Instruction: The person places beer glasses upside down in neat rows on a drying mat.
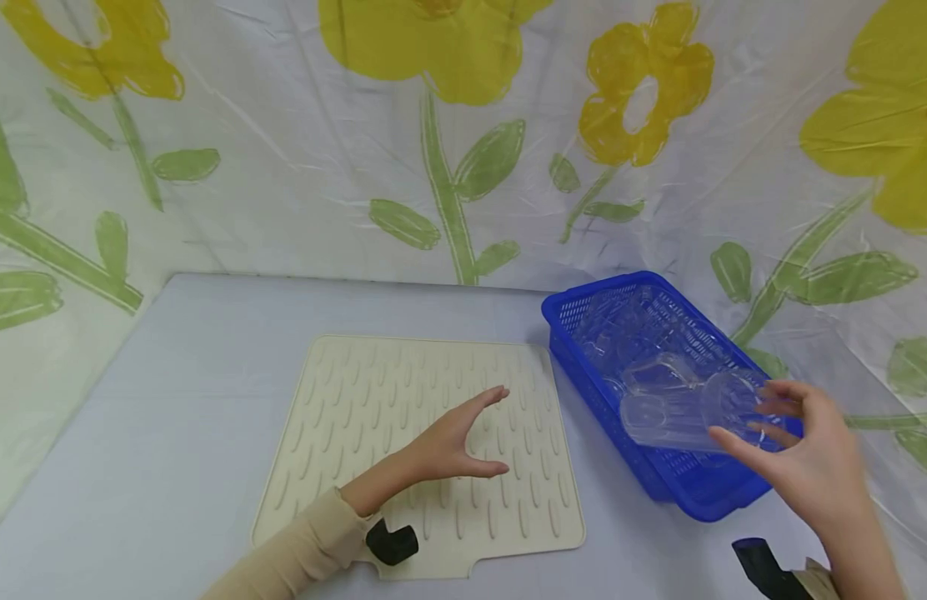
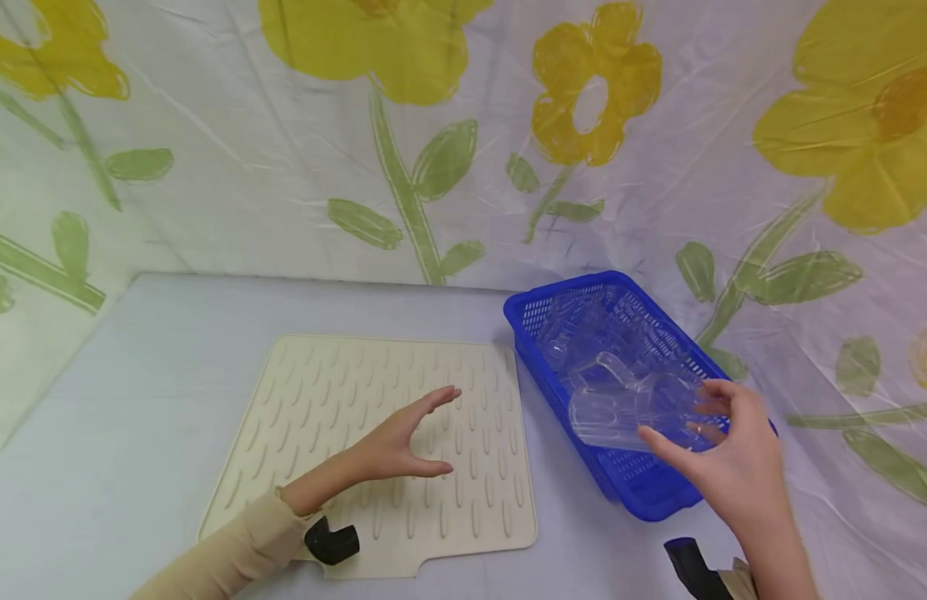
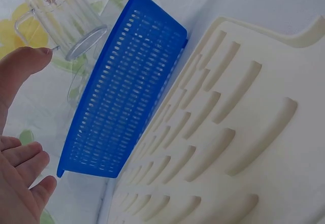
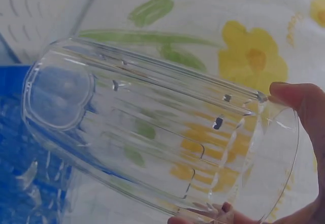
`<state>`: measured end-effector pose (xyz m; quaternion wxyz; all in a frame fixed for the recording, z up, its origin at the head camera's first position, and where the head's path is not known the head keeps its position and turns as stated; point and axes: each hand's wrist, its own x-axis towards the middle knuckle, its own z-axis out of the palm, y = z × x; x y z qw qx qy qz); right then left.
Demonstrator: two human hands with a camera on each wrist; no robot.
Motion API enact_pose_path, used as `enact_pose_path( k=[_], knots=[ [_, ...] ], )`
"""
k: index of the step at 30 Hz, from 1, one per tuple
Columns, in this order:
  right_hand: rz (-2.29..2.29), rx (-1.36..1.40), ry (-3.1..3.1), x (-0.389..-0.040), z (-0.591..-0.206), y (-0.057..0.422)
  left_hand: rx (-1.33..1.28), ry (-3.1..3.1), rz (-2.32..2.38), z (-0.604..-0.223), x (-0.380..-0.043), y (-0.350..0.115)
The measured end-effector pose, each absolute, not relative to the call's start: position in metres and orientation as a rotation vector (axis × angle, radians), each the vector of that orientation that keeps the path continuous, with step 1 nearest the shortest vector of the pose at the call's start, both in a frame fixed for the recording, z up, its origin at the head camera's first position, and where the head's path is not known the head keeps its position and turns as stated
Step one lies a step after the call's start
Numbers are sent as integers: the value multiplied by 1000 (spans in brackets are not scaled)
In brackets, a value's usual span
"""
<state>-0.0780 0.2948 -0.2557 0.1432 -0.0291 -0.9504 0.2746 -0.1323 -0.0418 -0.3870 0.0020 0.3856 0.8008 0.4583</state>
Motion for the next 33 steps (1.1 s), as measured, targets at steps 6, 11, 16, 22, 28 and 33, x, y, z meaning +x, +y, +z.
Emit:
enact_pose_path(
  k=[6,11,16,22,28,33],
  knots=[
    [1026,40,-2719,-82,-262,280,1156,2524,1471,-386,-129,-45],
    [1189,131,-2695,-107,-313,313,1136,2516,1467,-388,-126,-46],
    [1249,239,-2645,-127,-350,332,1150,2509,1584,-377,-123,-47],
    [1371,303,-2584,-122,-342,306,1146,2487,1735,-354,-115,-49],
    [1546,401,-2525,-123,-344,284,1158,2493,1733,-355,-116,-49],
    [1710,509,-2445,-129,-348,270,1168,2559,1657,-372,-126,-49]
  ],
)
